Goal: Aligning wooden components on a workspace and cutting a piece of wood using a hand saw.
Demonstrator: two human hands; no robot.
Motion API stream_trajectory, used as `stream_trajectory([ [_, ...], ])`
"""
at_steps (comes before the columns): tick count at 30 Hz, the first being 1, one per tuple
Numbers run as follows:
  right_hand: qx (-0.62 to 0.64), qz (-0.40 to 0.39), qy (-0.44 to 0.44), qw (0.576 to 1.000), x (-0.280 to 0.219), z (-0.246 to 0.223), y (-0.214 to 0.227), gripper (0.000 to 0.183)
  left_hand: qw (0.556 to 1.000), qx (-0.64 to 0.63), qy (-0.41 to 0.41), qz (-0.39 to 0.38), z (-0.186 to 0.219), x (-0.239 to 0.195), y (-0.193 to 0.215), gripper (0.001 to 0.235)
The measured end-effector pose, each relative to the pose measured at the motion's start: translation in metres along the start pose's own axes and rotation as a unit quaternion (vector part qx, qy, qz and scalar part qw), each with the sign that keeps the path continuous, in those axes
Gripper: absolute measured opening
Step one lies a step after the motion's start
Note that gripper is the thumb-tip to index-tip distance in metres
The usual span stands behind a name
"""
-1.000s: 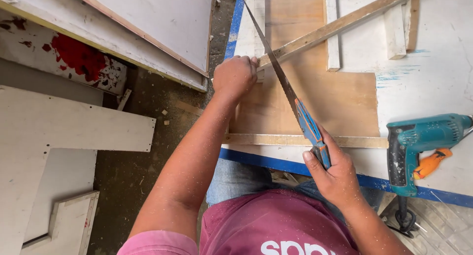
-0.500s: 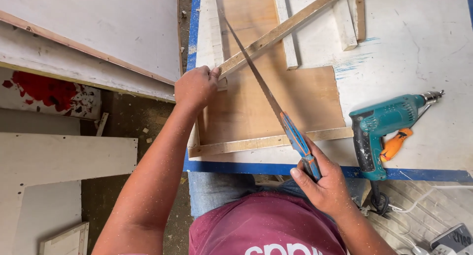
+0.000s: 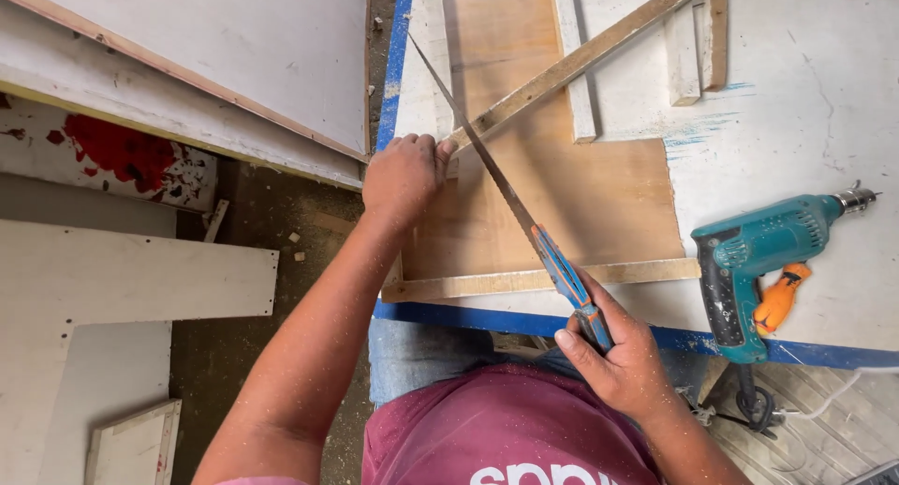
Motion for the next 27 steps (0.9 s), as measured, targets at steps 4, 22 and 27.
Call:
stream_trajectory([
  [4, -0.066, 0.055, 0.030, 0.996, 0.002, 0.009, 0.016, 0.070, 0.998, 0.004, -0.027, -0.057, 0.011, -0.009, 0.023, 0.080],
  [22, -0.094, 0.445, 0.212, 0.865, -0.010, 0.057, 0.218, 0.047, 0.997, 0.028, -0.062, -0.043, 0.071, 0.003, -0.013, 0.031],
  [27, -0.058, 0.409, 0.218, 0.884, -0.006, 0.059, 0.255, 0.038, 0.996, 0.042, -0.060, -0.044, 0.100, 0.008, -0.016, 0.024],
])
Point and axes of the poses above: each hand's wrist, its own x-axis towards the middle knuckle, its own y-axis out of the back of the hand, z = x × y, the point moved 8 cm from there along x, towards the middle knuckle, and after that the axes turned 12 degrees about x, right-handed, at the moved point
